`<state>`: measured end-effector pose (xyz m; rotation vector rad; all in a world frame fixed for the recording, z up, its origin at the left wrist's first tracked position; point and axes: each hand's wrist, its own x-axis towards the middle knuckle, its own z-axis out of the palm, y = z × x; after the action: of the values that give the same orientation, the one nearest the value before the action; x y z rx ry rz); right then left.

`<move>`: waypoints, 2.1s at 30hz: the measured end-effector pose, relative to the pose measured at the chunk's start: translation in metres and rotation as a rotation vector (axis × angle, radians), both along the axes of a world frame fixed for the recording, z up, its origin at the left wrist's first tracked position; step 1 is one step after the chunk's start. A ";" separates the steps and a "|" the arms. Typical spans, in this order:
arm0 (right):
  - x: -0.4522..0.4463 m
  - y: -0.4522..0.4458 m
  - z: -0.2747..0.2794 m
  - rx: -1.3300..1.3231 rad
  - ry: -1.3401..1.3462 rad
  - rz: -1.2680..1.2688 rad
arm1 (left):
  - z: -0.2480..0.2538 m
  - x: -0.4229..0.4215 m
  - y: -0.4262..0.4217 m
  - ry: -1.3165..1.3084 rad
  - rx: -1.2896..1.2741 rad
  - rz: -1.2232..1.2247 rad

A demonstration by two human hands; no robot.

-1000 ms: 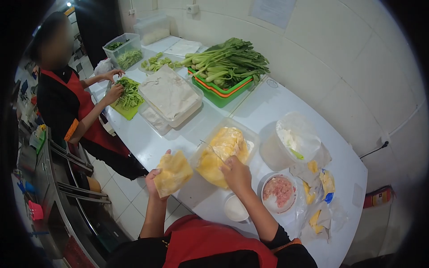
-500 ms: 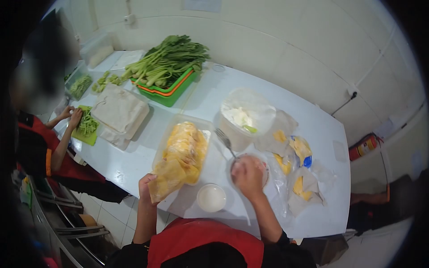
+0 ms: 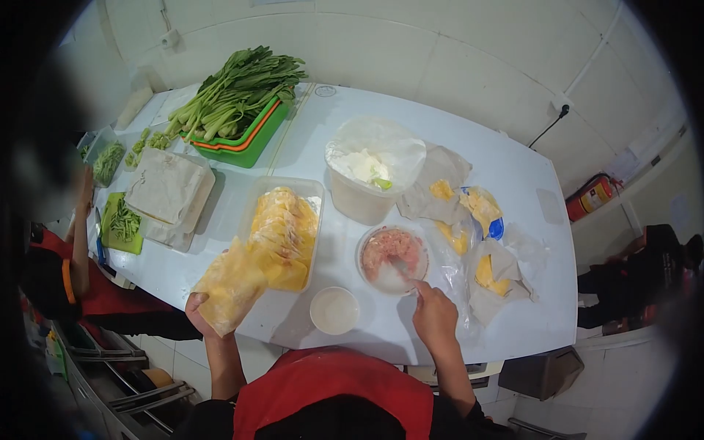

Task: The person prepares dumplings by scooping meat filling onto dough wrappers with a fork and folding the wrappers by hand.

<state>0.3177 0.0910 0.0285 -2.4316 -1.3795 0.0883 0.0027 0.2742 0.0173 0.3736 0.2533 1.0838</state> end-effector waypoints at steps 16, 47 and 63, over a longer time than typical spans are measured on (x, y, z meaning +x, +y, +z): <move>0.006 0.006 0.018 -0.230 0.144 0.150 | -0.032 0.023 -0.019 -0.221 -0.198 -0.166; -0.003 0.013 0.020 -0.302 0.006 0.012 | -0.031 0.043 -0.025 -0.146 -0.322 -0.227; 0.039 -0.020 0.062 -0.028 1.400 0.135 | -0.006 0.077 -0.036 0.116 -0.354 -0.458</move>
<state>0.3570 0.0706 0.0909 -1.5097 -0.7813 1.4764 0.0799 0.2380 0.0114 0.1628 0.4325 0.5528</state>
